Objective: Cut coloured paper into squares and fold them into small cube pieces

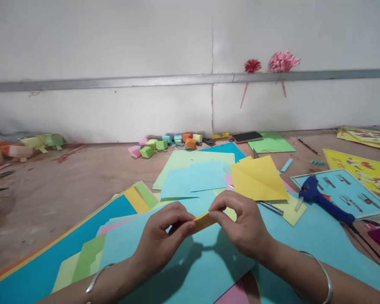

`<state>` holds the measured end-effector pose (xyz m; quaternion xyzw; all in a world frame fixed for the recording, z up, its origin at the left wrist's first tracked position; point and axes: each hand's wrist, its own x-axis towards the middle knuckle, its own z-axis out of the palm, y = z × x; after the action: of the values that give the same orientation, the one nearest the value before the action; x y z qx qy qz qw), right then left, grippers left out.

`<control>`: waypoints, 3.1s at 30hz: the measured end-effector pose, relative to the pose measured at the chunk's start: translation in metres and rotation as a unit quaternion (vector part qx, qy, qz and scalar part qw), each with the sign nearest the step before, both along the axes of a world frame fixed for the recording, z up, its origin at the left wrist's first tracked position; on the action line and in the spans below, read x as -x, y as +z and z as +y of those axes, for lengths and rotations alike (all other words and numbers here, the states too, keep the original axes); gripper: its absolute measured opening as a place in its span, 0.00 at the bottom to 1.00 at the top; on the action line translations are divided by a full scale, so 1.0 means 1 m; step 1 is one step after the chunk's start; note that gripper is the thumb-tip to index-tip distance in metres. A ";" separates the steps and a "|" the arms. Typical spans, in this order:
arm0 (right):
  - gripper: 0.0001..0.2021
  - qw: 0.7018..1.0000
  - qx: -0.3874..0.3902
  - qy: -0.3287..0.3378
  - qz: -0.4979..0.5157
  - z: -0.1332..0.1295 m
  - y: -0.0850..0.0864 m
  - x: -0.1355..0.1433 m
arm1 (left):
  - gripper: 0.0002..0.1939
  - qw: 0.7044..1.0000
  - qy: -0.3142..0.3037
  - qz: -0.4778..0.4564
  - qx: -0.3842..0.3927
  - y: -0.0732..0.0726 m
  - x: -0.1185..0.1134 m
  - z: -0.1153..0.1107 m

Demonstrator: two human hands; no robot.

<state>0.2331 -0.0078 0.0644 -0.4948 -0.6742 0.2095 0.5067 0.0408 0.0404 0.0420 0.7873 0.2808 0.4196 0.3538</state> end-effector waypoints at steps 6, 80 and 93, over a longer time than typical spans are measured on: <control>0.06 0.978 -0.073 0.046 -0.189 0.000 -0.006 0.004 | 0.07 0.993 -0.007 0.034 -0.113 -0.006 0.003 0.000; 0.02 0.985 -0.123 0.018 -0.119 -0.014 0.000 0.010 | 0.07 0.988 -0.003 -0.054 -0.145 0.012 0.009 -0.009; 0.03 0.989 -0.105 0.022 -0.098 -0.014 0.001 0.011 | 0.06 0.989 -0.005 -0.035 -0.143 0.012 0.009 -0.009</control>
<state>0.2224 -0.0217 0.0650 -0.4419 -0.7498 0.0992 0.4823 0.0318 0.0312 0.0537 0.8158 0.2017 0.4813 0.2492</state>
